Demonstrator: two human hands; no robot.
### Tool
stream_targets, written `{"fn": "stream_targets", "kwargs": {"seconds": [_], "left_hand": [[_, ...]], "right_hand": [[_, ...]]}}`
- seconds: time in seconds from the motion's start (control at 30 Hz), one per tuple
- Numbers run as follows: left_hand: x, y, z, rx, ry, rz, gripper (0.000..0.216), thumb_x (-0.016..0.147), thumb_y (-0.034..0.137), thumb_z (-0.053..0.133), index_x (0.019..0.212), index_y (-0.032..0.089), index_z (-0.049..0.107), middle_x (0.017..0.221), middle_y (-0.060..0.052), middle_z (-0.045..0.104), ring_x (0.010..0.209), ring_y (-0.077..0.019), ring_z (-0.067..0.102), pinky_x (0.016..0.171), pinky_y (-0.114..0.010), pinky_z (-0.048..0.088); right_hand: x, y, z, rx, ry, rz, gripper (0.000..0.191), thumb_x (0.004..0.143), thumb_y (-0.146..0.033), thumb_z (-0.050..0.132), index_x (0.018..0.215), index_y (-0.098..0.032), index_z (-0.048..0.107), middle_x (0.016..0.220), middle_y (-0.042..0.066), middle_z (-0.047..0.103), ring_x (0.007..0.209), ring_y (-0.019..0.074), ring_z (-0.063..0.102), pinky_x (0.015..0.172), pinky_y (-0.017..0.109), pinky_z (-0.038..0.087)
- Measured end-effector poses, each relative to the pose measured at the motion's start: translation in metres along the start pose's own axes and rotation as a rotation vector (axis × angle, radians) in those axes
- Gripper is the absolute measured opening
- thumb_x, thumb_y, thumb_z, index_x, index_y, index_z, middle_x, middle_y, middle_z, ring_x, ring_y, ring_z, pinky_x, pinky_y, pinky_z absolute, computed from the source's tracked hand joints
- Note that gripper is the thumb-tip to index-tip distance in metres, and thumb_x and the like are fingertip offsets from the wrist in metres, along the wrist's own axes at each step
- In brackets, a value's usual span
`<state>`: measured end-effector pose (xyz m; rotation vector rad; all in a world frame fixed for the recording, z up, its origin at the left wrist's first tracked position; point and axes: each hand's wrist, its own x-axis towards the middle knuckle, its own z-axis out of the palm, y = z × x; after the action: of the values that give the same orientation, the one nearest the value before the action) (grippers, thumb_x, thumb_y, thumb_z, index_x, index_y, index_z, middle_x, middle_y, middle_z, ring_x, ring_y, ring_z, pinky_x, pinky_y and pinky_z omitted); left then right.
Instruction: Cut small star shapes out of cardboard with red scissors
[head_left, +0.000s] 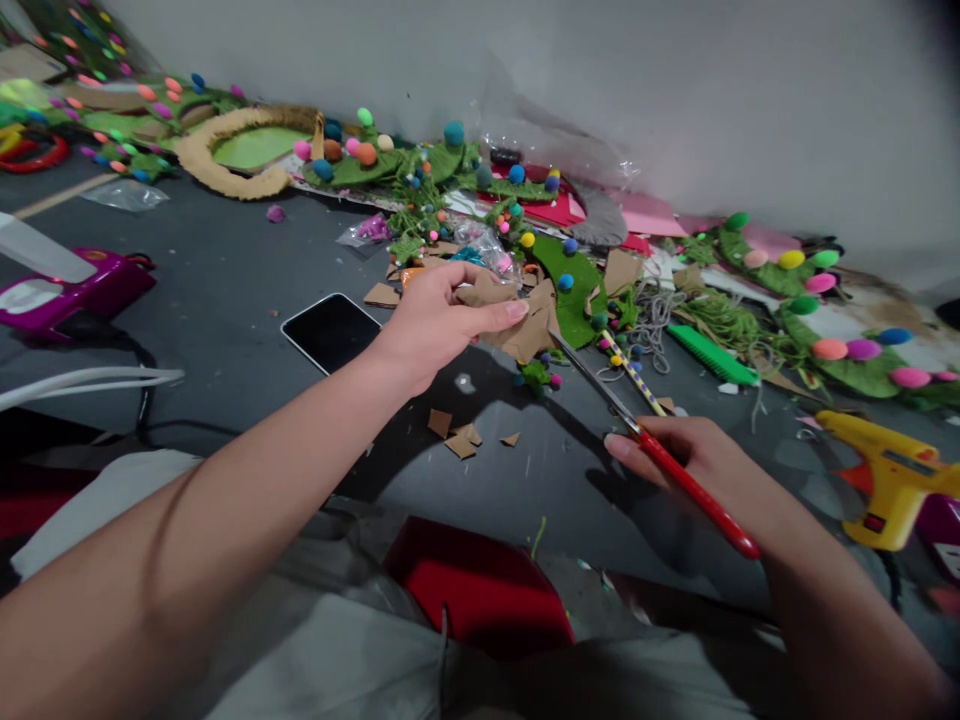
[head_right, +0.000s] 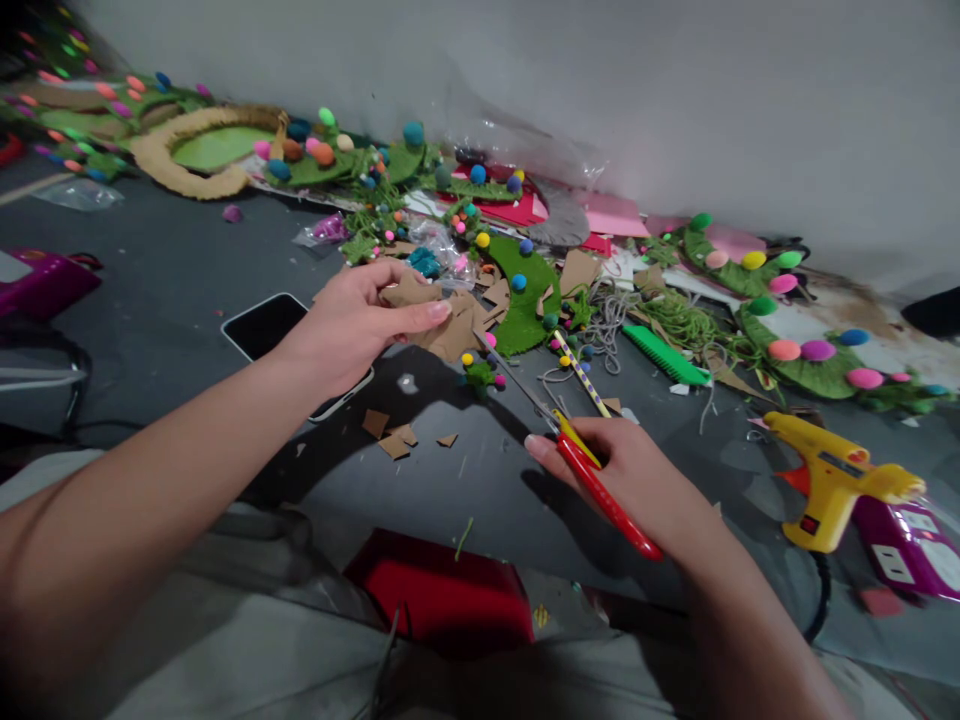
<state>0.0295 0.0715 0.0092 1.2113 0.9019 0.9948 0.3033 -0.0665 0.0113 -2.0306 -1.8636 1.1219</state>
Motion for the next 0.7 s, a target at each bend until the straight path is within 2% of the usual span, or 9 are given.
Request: {"fn": "stream_targets", "kwargs": {"seconds": [0.4, 0.6, 0.7], "left_hand": [[0.001, -0.002, -0.001, -0.022, 0.026, -0.048, 0.029, 0.075, 0.021, 0.093, 0.085, 0.019, 0.065, 0.081, 0.000, 0.073, 0.076, -0.0146, 0.070, 0.067, -0.028, 0.050], [0.003, -0.005, -0.001, -0.026, 0.040, -0.073, 0.031, 0.073, 0.021, 0.094, 0.086, 0.018, 0.066, 0.079, 0.000, 0.071, 0.071, -0.0115, 0.065, 0.063, -0.027, 0.045], [0.003, -0.004, -0.002, -0.006, 0.034, -0.073, 0.031, 0.074, 0.025, 0.095, 0.087, 0.019, 0.067, 0.082, -0.001, 0.073, 0.074, -0.0133, 0.065, 0.064, -0.028, 0.046]], "right_hand": [[0.009, -0.007, 0.004, -0.017, 0.073, -0.020, 0.071, 0.077, -0.088, 0.064, 0.056, -0.024, 0.040, 0.060, -0.006, 0.025, 0.057, 0.0117, 0.025, 0.050, 0.029, 0.020], [0.012, 0.000, 0.003, -0.019, 0.044, -0.028, 0.070, 0.084, -0.083, 0.062, 0.059, -0.024, 0.034, 0.061, -0.006, 0.024, 0.057, 0.0113, 0.025, 0.051, 0.029, 0.019], [0.011, 0.000, 0.002, -0.012, 0.032, -0.029, 0.069, 0.087, -0.079, 0.065, 0.061, -0.024, 0.034, 0.063, -0.005, 0.024, 0.059, 0.0114, 0.025, 0.052, 0.029, 0.019]]}}
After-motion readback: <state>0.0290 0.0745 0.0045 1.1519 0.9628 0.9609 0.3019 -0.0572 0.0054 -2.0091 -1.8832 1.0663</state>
